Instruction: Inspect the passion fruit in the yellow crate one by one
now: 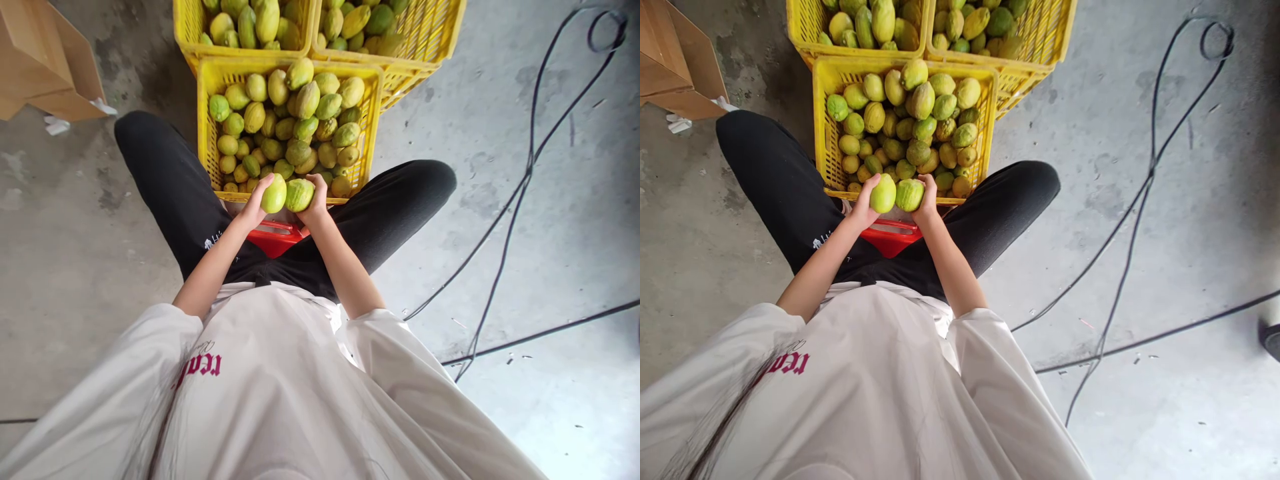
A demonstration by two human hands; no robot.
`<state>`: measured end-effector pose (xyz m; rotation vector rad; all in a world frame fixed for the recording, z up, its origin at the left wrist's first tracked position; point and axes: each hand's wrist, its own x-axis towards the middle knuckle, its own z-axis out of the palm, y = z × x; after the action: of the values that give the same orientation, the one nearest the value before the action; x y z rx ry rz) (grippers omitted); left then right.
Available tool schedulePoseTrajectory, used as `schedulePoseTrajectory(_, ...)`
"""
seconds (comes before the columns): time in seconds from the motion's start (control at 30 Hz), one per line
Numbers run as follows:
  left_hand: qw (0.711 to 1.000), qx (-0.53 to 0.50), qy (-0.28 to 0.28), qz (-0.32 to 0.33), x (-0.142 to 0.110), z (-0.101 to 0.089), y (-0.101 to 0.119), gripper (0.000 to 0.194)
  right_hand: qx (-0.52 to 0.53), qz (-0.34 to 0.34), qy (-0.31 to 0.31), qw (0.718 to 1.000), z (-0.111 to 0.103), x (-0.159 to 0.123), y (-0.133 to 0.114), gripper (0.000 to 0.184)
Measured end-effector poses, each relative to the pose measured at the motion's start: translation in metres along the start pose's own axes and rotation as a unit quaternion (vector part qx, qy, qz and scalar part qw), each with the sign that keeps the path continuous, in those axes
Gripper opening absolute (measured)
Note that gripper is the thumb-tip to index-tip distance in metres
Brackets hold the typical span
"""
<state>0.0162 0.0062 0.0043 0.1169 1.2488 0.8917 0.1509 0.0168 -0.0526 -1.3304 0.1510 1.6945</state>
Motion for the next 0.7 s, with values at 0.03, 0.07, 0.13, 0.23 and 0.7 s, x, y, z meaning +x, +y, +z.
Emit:
schedulePoseTrajectory(0.03, 1.000, -0.005, 0.003, -0.001, 0.000, 0.001, 0.000, 0.031, -0.001, -0.002, 0.002, 1.000, -0.001, 0.001, 0.001, 0.058)
schedulePoseTrajectory(0.07, 1.000, -0.007, 0.003, -0.004, 0.000, 0.001, 0.000, 0.030, -0.001, -0.003, 0.003, 1.000, -0.001, 0.002, 0.001, 0.058)
schedulePoseTrajectory(0.13, 1.000, 0.000, 0.004, -0.006, -0.001, 0.002, 0.000, 0.028, 0.003, -0.002, 0.010, 1.000, -0.002, 0.003, 0.002, 0.057)
schedulePoseTrajectory(0.23, 1.000, 0.025, -0.004, -0.008, -0.002, 0.003, -0.003, 0.020, 0.015, 0.009, 0.047, 0.999, 0.001, 0.001, 0.002, 0.053)
schedulePoseTrajectory(0.7, 0.998, 0.030, 0.016, -0.045, 0.001, 0.002, -0.006, 0.026, -0.001, 0.001, 0.076, 0.997, 0.002, 0.002, 0.000, 0.046)
